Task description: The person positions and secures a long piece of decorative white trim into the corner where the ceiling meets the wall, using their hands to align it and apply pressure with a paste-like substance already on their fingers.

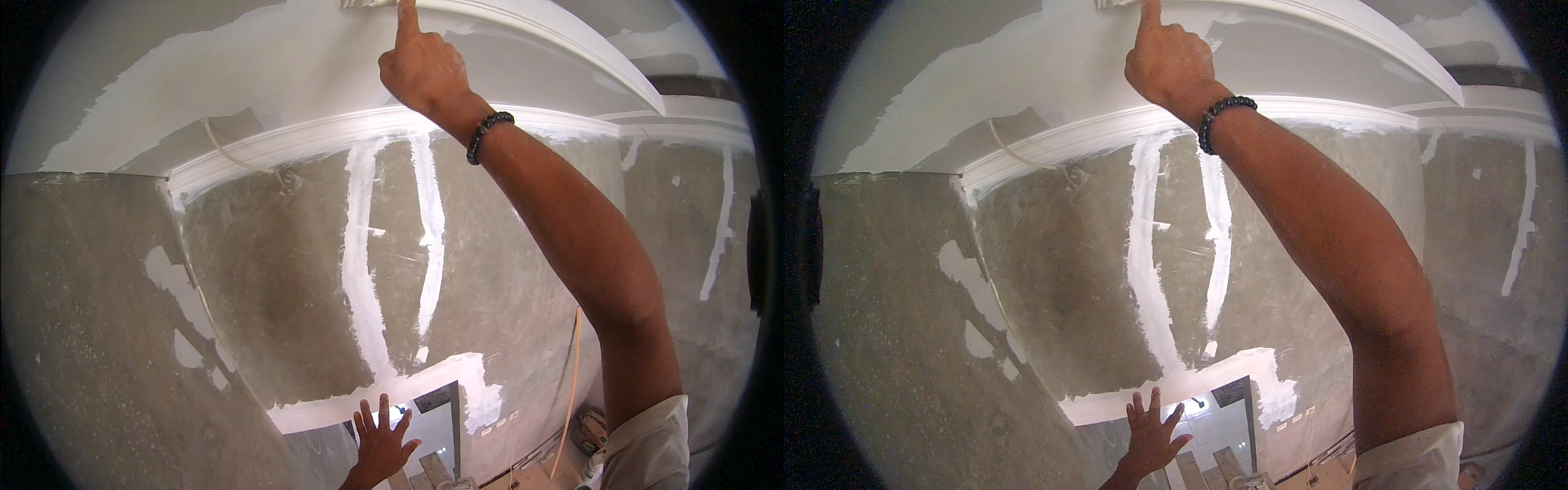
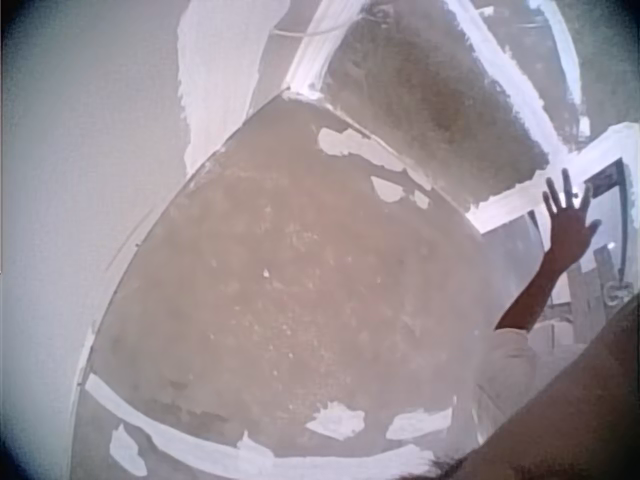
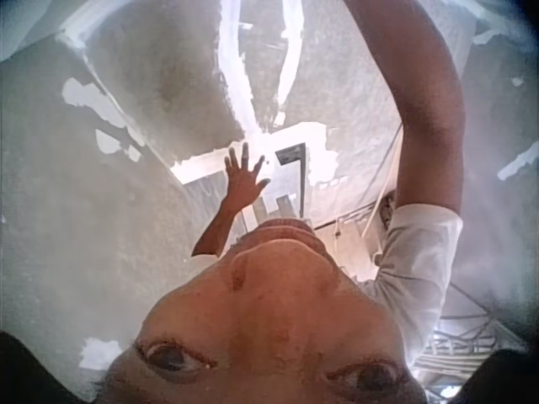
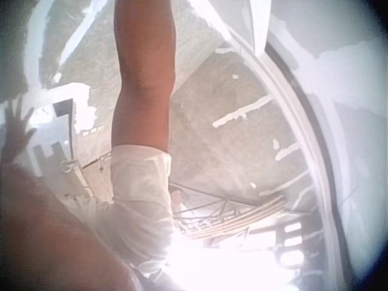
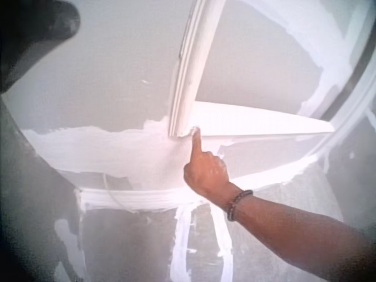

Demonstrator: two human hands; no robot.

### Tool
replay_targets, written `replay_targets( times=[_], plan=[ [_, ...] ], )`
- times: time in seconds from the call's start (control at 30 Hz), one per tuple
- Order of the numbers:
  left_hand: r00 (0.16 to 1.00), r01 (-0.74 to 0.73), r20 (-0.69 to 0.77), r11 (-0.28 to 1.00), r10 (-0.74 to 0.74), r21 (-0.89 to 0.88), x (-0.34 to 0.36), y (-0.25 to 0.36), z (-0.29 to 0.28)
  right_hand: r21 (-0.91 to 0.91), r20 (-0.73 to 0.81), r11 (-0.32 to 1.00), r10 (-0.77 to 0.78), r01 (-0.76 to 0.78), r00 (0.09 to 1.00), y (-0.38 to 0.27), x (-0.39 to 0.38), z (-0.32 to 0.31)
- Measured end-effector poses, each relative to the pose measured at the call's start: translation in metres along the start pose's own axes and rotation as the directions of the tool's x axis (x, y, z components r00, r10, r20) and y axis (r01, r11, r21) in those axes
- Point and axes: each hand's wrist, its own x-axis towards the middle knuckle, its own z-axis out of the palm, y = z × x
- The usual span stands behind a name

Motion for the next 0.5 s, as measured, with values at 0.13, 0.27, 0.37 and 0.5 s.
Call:
replay_targets(
  times=[0.13,0.27,0.37,0.5],
  plan=[
    [0.998,0.01,0.054,0.999,-0.013,0.042,-0.001,-0.001,0.001,0.076,-0.034,0.997,0.003,0.0,0.999,0.003,0.011,-0.003],
    [0.999,0.015,0.051,1.0,-0.015,0.0,-0.004,-0.004,0.006,0.061,-0.087,0.998,-0.021,0.026,0.996,0.006,0.017,0.009],
    [0.997,0.012,0.07,1.0,-0.011,-0.016,-0.005,-0.006,0.013,-0.108,-0.124,0.99,-0.1,0.087,0.987,0.006,0.021,0.015],
    [0.998,-0.003,0.068,1.0,0.005,-0.023,-0.005,-0.008,0.023,-0.208,-0.025,0.967,-0.153,0.144,0.988,0.008,0.023,0.015]
  ],
)
